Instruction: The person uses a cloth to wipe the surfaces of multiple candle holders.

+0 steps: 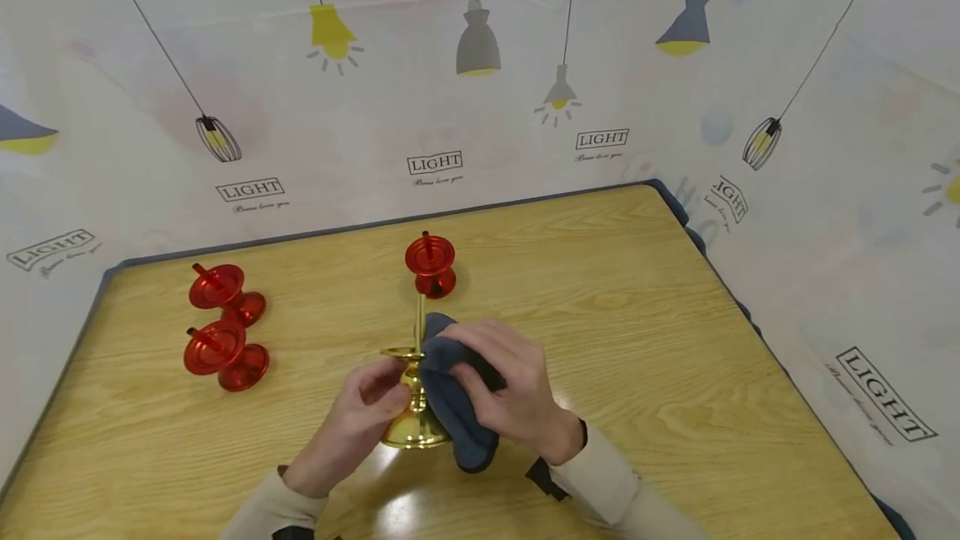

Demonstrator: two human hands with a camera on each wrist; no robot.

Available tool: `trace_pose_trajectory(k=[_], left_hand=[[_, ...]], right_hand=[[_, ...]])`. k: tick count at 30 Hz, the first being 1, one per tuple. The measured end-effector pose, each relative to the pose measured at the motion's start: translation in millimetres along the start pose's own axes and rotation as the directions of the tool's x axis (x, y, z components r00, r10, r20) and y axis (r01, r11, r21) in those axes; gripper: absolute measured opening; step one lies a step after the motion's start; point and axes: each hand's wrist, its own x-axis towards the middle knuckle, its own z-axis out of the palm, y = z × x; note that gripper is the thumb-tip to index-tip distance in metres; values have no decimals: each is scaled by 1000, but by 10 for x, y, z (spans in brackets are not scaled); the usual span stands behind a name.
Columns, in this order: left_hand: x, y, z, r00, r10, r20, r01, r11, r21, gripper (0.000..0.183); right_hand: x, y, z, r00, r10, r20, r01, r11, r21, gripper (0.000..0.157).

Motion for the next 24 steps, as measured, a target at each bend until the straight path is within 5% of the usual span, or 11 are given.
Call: trace_pose_trajectory(k=[3,6,9,12,14,17,20,24], left_hand=[[-3,-30,-56,991,-10,131,37,977,-208,27],[-11,-37,-92,980,-59,188,115,947,-301,22],[-35,-8,-105,986,-121,112,145,961,-236,19],[-57,14,-67,988,-135,-69,134,991,-23,20],[-53,24,-24,977,-122,-175,146,980,133,27],[-32,30,32,964,-92,-249,161,948,275,36],[-25,20,52,961,-77,-266,154,946,284,35],[-46,-16,14,982,-75,-174,89,993,77,24]], right_hand=[[-55,19,55,997,78,-5,-77,991,113,27],[-103,46,89,991,133,7,-133,980,150,25],[-114,81,93,990,140,33,-142,988,68,25],[-101,102,69,993,103,53,-101,994,-51,28],[-82,106,58,996,58,66,-52,994,-100,28],[-62,98,55,996,2,86,9,992,-128,26],[-60,82,64,996,-24,83,34,992,-120,26],[-63,72,77,999,-9,40,12,998,-68,25]])
